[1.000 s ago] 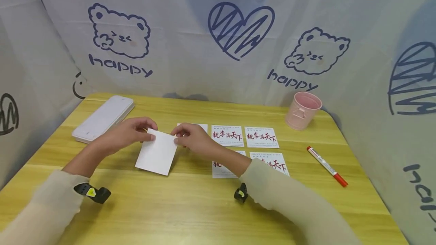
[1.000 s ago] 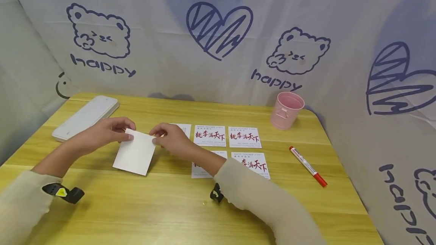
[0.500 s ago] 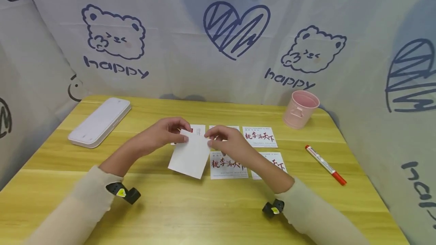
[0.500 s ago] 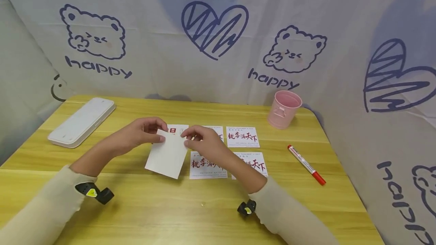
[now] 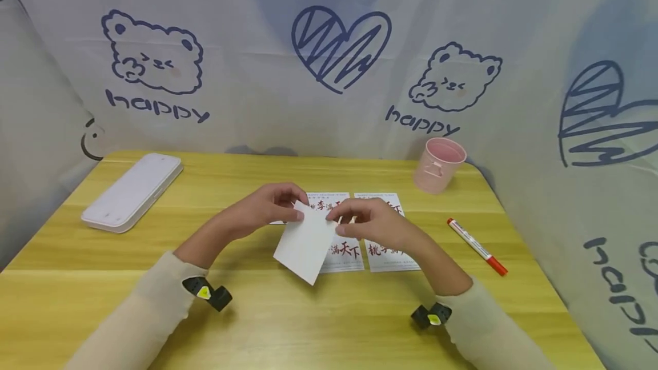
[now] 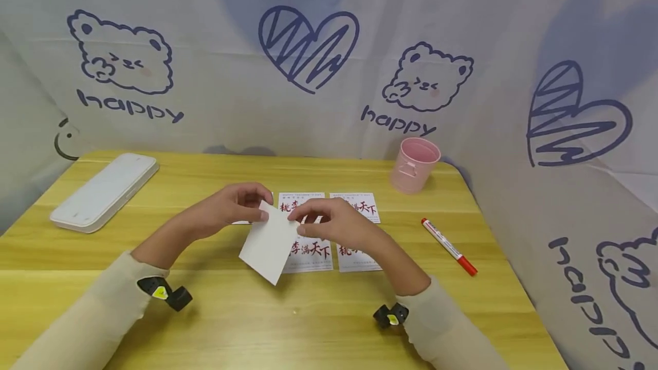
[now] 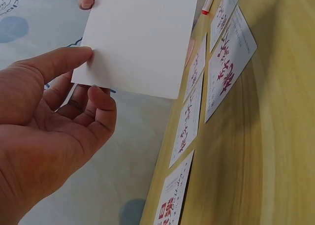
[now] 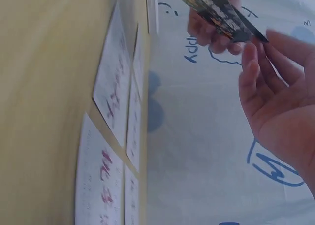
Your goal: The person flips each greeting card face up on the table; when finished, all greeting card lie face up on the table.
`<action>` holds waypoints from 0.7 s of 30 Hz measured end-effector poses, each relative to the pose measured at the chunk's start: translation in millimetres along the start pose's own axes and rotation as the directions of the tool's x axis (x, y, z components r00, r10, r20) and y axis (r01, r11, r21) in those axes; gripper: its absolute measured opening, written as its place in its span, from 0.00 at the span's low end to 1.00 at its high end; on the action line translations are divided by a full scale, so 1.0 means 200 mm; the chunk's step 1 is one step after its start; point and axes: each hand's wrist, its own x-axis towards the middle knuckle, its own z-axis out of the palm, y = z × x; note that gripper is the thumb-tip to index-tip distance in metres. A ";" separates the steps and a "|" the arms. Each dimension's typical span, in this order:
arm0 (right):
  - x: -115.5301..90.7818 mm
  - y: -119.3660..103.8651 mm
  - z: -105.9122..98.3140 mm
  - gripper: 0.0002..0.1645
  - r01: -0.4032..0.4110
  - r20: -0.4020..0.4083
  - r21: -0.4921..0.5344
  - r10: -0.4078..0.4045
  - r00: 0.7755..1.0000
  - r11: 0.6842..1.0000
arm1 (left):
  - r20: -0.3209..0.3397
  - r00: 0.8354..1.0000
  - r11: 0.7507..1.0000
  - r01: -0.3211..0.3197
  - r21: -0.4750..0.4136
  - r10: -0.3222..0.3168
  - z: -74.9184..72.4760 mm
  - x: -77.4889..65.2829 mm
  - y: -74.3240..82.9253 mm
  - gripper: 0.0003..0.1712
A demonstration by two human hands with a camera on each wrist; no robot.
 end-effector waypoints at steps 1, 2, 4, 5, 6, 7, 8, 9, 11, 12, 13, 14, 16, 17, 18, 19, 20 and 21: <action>-0.01 0.00 -0.01 0.13 0.018 0.012 -0.023 -0.018 1.000 1.000 | 0.005 1.000 1.000 0.000 -0.003 0.000 0.00 0.00 0.00 0.14; -0.01 0.01 -0.01 0.13 0.033 0.019 -0.040 -0.033 0.999 0.999 | 0.011 1.000 1.000 0.000 -0.008 0.000 0.01 0.01 0.00 0.14; -0.01 0.01 -0.01 0.13 0.058 0.007 -0.056 -0.058 0.998 0.997 | 0.023 1.000 1.000 -0.002 -0.019 0.003 0.01 0.01 0.00 0.14; -0.01 0.01 -0.01 0.12 0.064 -0.008 -0.050 -0.065 0.998 0.997 | 0.028 1.000 1.000 -0.002 -0.024 0.003 0.01 0.01 0.00 0.14; -0.01 0.01 0.00 0.11 0.070 -0.026 -0.044 -0.071 0.997 0.997 | 0.032 0.999 1.000 -0.003 -0.027 0.004 0.01 0.01 0.00 0.14; -0.01 0.01 0.01 0.10 0.072 -0.048 -0.035 -0.073 0.996 0.997 | 0.035 0.999 1.000 -0.004 -0.028 0.005 0.01 0.01 0.00 0.14; -0.01 0.01 0.02 0.09 0.075 -0.071 -0.018 -0.076 0.995 0.997 | 0.037 0.999 0.999 -0.004 -0.032 0.005 0.01 0.01 0.00 0.14; -0.01 0.01 0.03 0.08 0.080 -0.094 -0.003 -0.080 0.992 0.997 | 0.038 0.999 0.999 -0.003 -0.033 0.004 0.00 0.01 0.00 0.15; -0.01 0.00 0.04 0.07 0.091 -0.138 0.025 -0.087 0.987 0.996 | 0.037 0.999 0.999 0.002 -0.033 -0.001 0.00 0.01 0.00 0.16; -0.01 0.00 0.05 0.06 0.100 -0.161 0.033 -0.094 0.983 0.994 | 0.040 0.999 1.000 0.004 -0.031 -0.003 0.01 0.01 -0.01 0.17; -0.01 0.00 0.06 0.05 0.110 -0.183 0.048 -0.100 0.978 0.993 | 0.044 0.999 1.000 0.009 -0.026 -0.008 0.01 0.01 -0.01 0.18; -0.01 0.00 0.06 0.04 0.124 -0.203 0.065 -0.109 0.973 0.990 | 0.049 0.999 1.000 0.010 -0.024 -0.009 0.01 0.01 -0.01 0.19; -0.01 -0.01 0.06 0.04 0.132 -0.244 0.082 -0.109 0.964 0.988 | 0.059 0.998 1.000 0.008 -0.017 -0.007 0.02 0.01 -0.01 0.21; -0.01 -0.01 0.06 0.03 0.128 -0.263 0.089 -0.101 0.959 0.988 | 0.057 0.998 1.000 0.007 -0.010 -0.006 0.02 0.00 -0.01 0.22; 0.00 -0.01 0.06 0.04 0.121 -0.280 0.092 -0.090 0.956 0.988 | 0.052 0.999 1.000 0.006 -0.001 -0.006 0.02 0.00 0.00 0.22; 0.00 -0.01 0.05 0.05 0.110 -0.295 0.093 -0.078 0.952 0.990 | 0.042 0.999 1.000 0.002 0.000 -0.002 0.01 -0.01 0.01 0.21; 0.00 -0.01 0.05 0.06 0.092 -0.308 0.090 -0.060 0.949 0.992 | 0.028 1.000 1.000 -0.004 -0.003 0.004 0.01 -0.02 0.02 0.21; 0.00 -0.01 0.03 0.07 0.071 -0.322 0.080 -0.042 0.946 0.994 | 0.013 1.000 1.000 -0.010 0.000 0.010 0.00 -0.04 0.03 0.21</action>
